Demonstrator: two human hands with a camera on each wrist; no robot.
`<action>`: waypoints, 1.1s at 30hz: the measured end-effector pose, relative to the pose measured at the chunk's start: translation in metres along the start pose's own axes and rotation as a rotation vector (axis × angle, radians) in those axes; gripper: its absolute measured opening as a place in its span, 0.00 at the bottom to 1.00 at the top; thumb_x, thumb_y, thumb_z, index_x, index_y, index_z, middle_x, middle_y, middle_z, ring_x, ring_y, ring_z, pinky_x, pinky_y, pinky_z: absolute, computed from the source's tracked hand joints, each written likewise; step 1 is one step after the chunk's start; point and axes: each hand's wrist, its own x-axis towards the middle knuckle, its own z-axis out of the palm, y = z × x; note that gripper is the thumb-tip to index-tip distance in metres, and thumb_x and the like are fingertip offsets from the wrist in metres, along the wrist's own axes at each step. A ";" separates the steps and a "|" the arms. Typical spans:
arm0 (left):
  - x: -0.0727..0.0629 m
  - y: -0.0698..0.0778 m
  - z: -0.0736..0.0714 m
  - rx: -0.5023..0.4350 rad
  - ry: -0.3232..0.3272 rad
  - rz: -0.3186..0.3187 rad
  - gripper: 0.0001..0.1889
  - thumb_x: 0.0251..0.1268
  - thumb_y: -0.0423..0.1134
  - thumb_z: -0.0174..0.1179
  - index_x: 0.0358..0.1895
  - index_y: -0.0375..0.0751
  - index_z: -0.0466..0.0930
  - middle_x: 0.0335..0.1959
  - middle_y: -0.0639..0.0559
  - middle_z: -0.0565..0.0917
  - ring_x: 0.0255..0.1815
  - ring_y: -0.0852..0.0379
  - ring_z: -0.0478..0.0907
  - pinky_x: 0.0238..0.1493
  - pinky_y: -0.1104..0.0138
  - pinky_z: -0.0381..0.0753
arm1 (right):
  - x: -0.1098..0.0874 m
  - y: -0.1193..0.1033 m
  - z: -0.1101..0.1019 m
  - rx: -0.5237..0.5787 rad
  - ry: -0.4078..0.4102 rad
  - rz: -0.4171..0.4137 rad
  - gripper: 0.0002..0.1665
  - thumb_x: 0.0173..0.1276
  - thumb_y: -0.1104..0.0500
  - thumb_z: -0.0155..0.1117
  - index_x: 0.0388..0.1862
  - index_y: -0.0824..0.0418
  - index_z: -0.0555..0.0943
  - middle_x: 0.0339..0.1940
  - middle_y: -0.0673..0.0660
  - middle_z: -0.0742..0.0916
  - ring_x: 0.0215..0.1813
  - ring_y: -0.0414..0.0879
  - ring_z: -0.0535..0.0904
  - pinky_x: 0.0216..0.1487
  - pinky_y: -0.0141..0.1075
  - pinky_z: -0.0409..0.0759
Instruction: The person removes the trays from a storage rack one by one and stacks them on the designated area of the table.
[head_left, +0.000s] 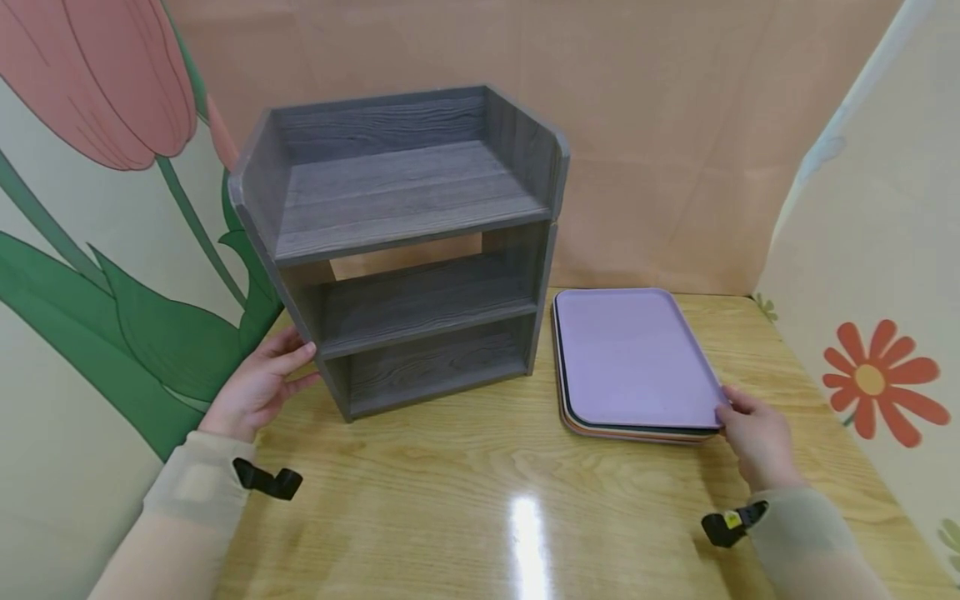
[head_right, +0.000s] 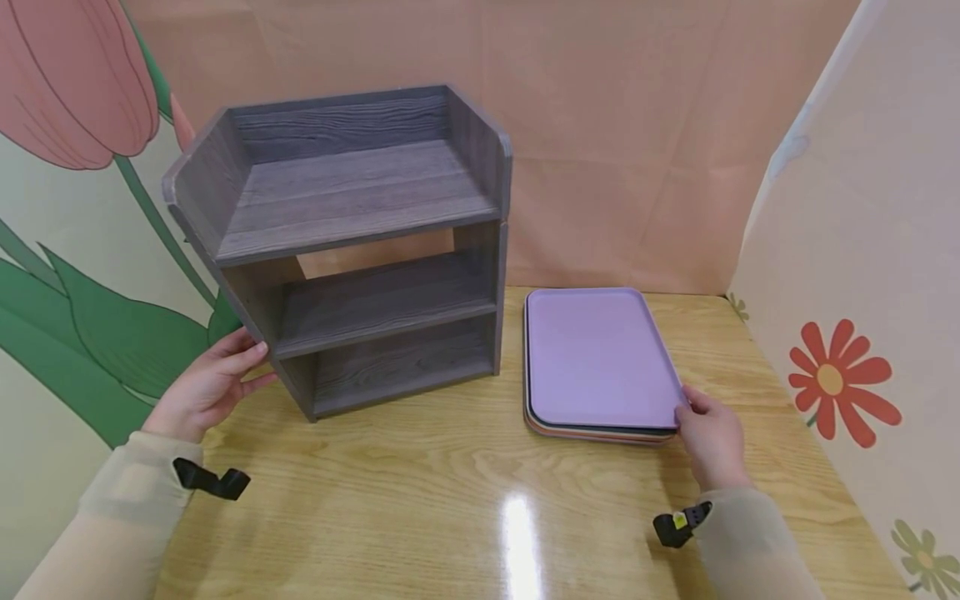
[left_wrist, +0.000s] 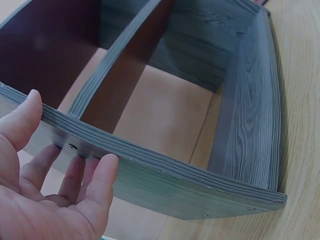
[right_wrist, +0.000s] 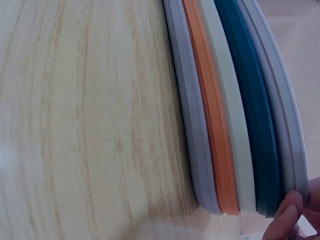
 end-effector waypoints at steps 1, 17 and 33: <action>0.000 0.000 0.000 0.000 0.000 -0.001 0.25 0.74 0.41 0.52 0.70 0.43 0.58 0.55 0.55 0.67 0.56 0.60 0.66 0.53 0.66 0.76 | 0.000 0.000 0.000 -0.007 0.000 -0.002 0.30 0.76 0.62 0.45 0.75 0.63 0.55 0.73 0.69 0.62 0.61 0.55 0.67 0.35 0.20 0.76; 0.000 0.000 0.000 -0.016 0.008 -0.013 0.26 0.74 0.41 0.53 0.71 0.43 0.57 0.55 0.55 0.66 0.56 0.60 0.66 0.53 0.66 0.76 | 0.001 0.006 -0.002 -0.135 -0.032 -0.034 0.31 0.77 0.59 0.44 0.75 0.61 0.53 0.74 0.72 0.57 0.73 0.66 0.52 0.64 0.59 0.64; 0.001 0.001 -0.001 0.011 0.006 -0.005 0.28 0.74 0.42 0.53 0.71 0.41 0.56 0.55 0.54 0.67 0.56 0.60 0.67 0.54 0.64 0.74 | 0.002 0.004 -0.004 -0.132 -0.047 0.007 0.31 0.78 0.55 0.45 0.76 0.60 0.54 0.74 0.72 0.58 0.70 0.65 0.55 0.59 0.55 0.67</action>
